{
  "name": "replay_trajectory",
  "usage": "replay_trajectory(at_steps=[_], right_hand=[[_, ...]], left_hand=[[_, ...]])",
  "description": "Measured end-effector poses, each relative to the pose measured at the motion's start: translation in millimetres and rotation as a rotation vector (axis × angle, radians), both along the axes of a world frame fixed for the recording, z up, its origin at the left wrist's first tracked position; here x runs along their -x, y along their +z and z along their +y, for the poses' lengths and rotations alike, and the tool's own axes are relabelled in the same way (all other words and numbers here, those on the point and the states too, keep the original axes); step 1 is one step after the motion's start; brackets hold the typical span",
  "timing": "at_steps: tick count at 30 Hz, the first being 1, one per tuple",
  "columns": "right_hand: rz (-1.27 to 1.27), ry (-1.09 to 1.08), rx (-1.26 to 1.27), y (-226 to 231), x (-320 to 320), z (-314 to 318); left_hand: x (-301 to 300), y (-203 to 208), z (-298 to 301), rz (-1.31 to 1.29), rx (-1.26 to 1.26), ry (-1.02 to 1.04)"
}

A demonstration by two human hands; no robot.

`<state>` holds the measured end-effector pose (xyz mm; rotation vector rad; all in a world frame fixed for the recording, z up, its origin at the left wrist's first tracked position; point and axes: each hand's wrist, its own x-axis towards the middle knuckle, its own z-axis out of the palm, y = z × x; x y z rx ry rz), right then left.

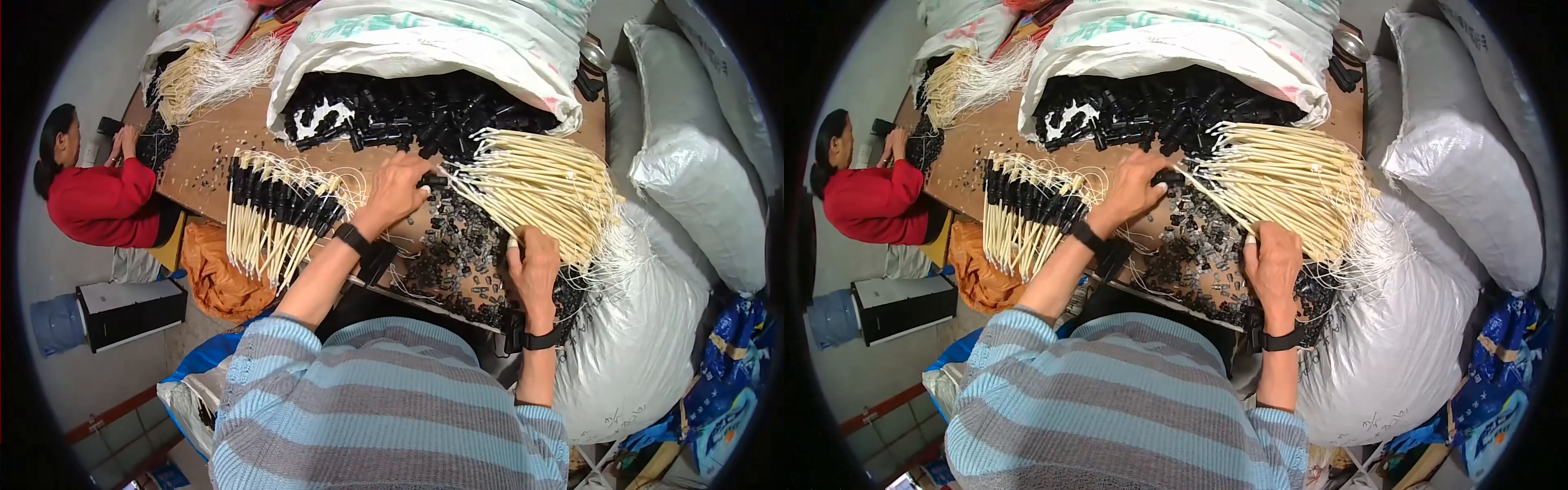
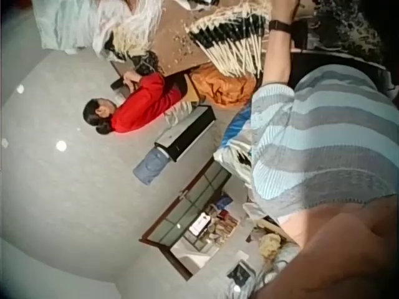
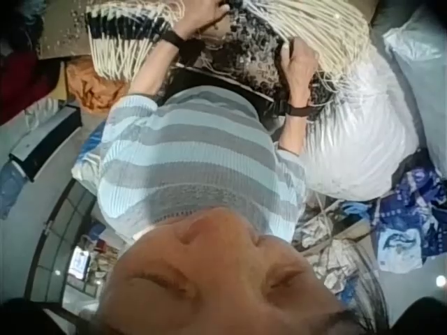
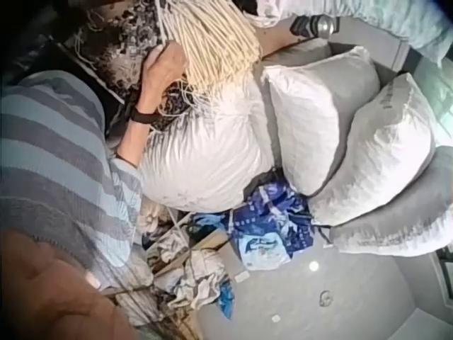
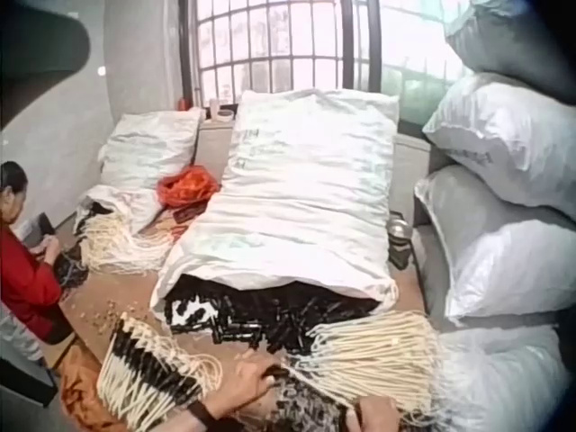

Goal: Assembling components by attaching white plastic tips to black wire bundles.

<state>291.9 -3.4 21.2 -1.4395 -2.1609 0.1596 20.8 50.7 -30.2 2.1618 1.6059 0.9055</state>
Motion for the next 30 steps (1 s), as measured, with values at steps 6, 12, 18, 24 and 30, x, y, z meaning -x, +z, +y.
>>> replay_trajectory(at_steps=[6, 12, 18, 24, 30], right_hand=[[0.247, 0.041, 0.185, -2, 16, -11], [0.156, 0.204, 0.171, -2, 23, -18], [-0.053, -0.024, 0.132, 7, 40, -22], [0.174, 0.099, 0.105, 3, 63, -15], [1.696, 0.416, 0.781, -5, 12, -8]], left_hand=[[17, 9, -30, -0.318, 0.232, 0.001], [25, 20, -36, -0.386, 0.359, -0.147], [8, 35, -51, -0.001, 0.036, -0.373], [-37, 54, -75, 0.212, -0.210, -0.329], [40, 12, -72, 0.166, 0.356, 0.223]])
